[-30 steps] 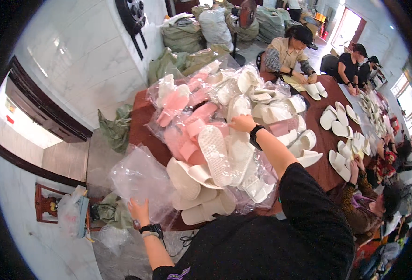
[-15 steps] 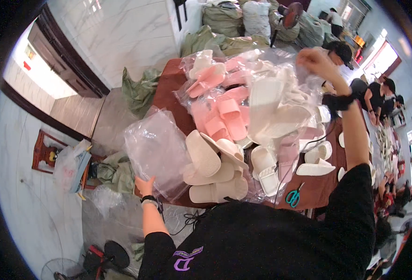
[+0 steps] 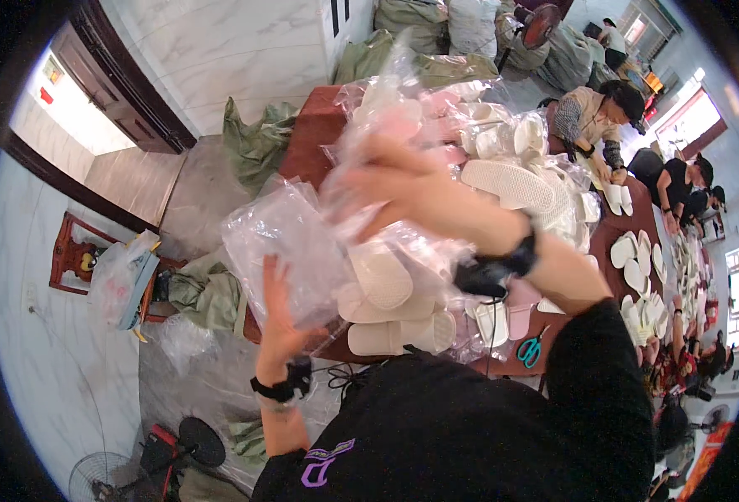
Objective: Trimming loose threads from slippers with scissors and placing them into individual plastic bags.
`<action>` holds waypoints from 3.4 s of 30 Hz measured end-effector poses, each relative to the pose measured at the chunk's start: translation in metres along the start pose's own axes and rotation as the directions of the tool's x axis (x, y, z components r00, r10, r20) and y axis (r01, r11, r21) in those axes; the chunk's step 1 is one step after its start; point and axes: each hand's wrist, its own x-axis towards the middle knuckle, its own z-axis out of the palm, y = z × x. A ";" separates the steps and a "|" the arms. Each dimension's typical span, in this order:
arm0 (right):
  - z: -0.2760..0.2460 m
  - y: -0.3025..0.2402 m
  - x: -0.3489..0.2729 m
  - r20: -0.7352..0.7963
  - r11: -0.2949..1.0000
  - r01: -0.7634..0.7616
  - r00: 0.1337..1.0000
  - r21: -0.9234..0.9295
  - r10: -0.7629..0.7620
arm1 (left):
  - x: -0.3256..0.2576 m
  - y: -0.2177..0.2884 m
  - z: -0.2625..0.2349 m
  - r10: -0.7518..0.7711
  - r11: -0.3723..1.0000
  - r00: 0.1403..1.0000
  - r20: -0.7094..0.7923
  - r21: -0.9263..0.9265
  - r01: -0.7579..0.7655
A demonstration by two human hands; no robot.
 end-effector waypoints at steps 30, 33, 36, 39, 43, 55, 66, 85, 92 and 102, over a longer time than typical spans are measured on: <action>-0.323 0.218 0.157 -0.140 -0.293 -0.234 0.941 -0.927 -0.308 | 0.031 -0.204 0.023 -0.232 0.523 0.971 -0.058 0.834 0.175; -0.321 0.208 0.177 0.001 -0.370 -0.031 0.996 -0.929 -0.085 | 0.032 -0.218 0.028 -0.497 0.547 0.864 0.080 0.802 0.241; -0.315 0.182 0.174 0.039 -0.212 0.039 0.999 -0.976 0.007 | 0.022 -0.240 0.033 -0.495 0.529 0.860 0.125 0.828 0.184; -0.293 0.099 0.139 -0.099 -0.151 -0.099 0.995 -0.984 -0.003 | 0.020 -0.245 0.036 -0.491 0.512 0.863 0.119 0.841 0.176; -0.253 -0.026 0.047 -0.117 0.050 -0.108 0.964 -0.993 -0.237 | 0.038 -0.229 0.043 -0.486 0.573 0.861 0.149 0.799 0.185; -0.179 -0.092 -0.175 -0.689 0.686 0.707 0.585 0.174 -0.428 | 0.164 -0.046 0.196 0.060 0.771 0.944 0.324 -0.616 0.163; -0.247 0.098 -0.338 -0.931 0.793 0.582 0.362 0.182 -0.051 | 0.175 0.052 0.248 -0.190 0.791 0.915 0.355 -0.497 0.357; -0.089 0.007 -0.215 -0.092 0.040 -0.142 0.384 -0.989 -0.919 | 0.190 0.249 0.254 -0.048 0.488 0.823 0.566 -0.706 0.514; -0.141 -0.072 -0.220 -0.071 0.046 -0.104 0.260 -0.994 -0.963 | 0.237 0.247 0.166 0.065 0.805 0.909 0.411 -0.560 0.195; -0.111 -0.103 -0.138 -0.247 0.756 0.582 0.718 -0.299 -0.651 | 0.199 0.193 -0.010 0.499 0.844 0.823 -0.273 -0.063 -0.533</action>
